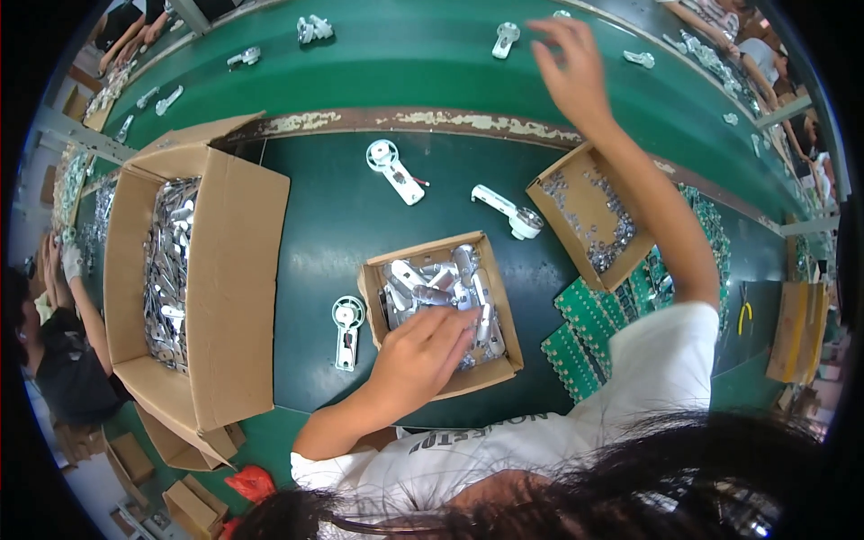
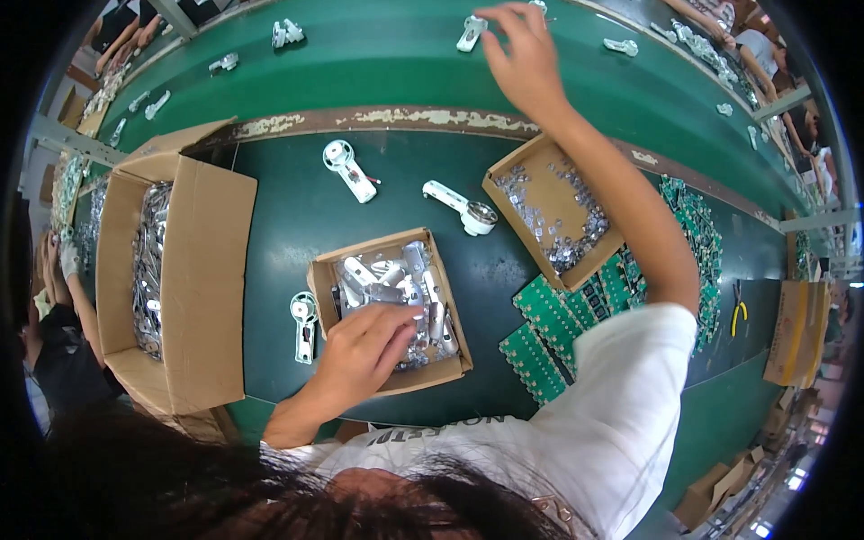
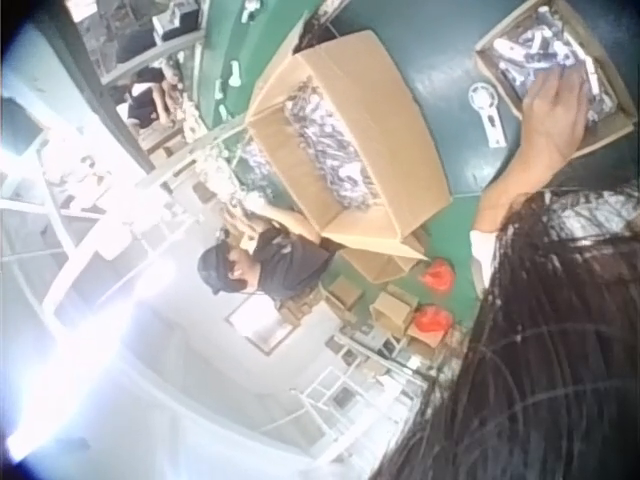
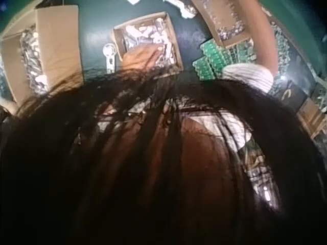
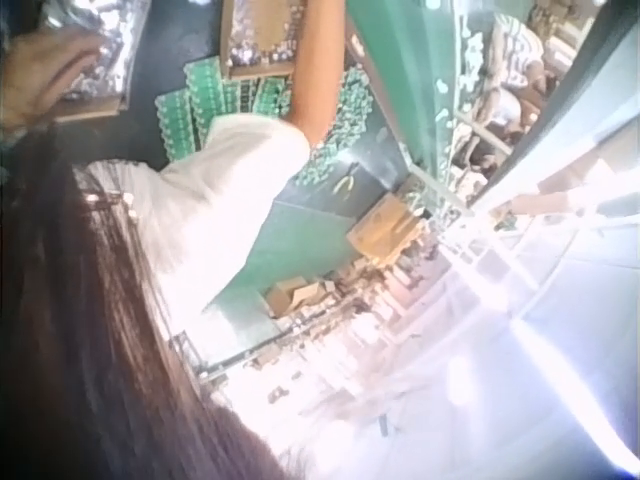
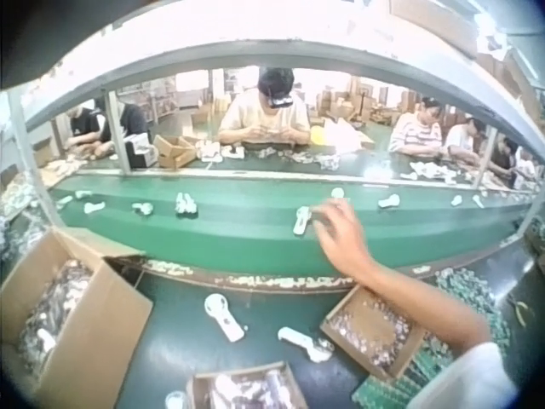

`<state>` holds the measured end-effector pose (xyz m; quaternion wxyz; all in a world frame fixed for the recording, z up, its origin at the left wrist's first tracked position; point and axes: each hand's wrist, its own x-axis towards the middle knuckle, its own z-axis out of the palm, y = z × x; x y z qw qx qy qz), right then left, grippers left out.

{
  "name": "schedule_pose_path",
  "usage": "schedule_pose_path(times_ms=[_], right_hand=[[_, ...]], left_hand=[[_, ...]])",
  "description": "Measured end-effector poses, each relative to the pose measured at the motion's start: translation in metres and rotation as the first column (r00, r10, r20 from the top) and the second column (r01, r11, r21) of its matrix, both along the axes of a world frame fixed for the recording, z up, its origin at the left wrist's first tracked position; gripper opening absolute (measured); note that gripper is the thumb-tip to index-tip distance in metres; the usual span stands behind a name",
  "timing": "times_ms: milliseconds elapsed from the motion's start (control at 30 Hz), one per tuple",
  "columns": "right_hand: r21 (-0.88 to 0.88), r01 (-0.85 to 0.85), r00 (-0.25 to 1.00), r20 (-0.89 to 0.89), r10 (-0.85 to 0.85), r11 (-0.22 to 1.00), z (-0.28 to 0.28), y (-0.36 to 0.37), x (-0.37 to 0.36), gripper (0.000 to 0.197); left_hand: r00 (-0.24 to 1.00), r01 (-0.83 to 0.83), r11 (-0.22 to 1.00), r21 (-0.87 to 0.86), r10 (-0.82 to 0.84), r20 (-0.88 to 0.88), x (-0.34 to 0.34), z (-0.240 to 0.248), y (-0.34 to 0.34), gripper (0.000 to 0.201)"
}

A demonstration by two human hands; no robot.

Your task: The person assembles small components into plastic housings by hand, taking pcbs and metal components from a cardboard box and inserting them into plastic housings.

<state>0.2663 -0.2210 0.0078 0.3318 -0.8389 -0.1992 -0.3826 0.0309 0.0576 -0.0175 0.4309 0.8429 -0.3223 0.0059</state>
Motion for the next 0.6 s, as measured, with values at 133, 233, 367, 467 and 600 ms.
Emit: schedule_pose_path(times_ms=[133,233,367,467,600], right_hand=[[-0.452,0.124,0.895,-0.333,-0.296,0.883,0.019,-0.014,-0.150,0.015],[-0.522,-0.040,0.773,-0.556,-0.305,0.852,0.004,-0.034,-0.181,0.021],[-0.390,-0.222,0.697,-0.704,-0.134,0.894,-0.011,-0.040,-0.172,0.015],[-0.310,-0.237,0.642,-0.761,-0.092,0.921,-0.011,-0.035,-0.171,0.009],[-0.376,-0.108,0.832,-0.541,-0.123,0.920,-0.018,-0.043,-0.180,0.007]], left_hand=[[0.995,-0.068,0.946,0.318,0.041,0.089,-0.004,0.000,-0.005,0.039],[0.989,-0.082,0.916,0.392,0.027,0.144,-0.005,0.001,-0.012,0.036],[0.982,-0.073,0.907,0.415,-0.009,0.191,-0.005,-0.008,-0.013,0.025],[0.985,-0.045,0.912,0.408,-0.028,0.172,-0.005,-0.006,-0.010,0.025],[0.992,-0.081,0.934,0.349,0.041,0.118,-0.004,-0.006,-0.012,0.026]])
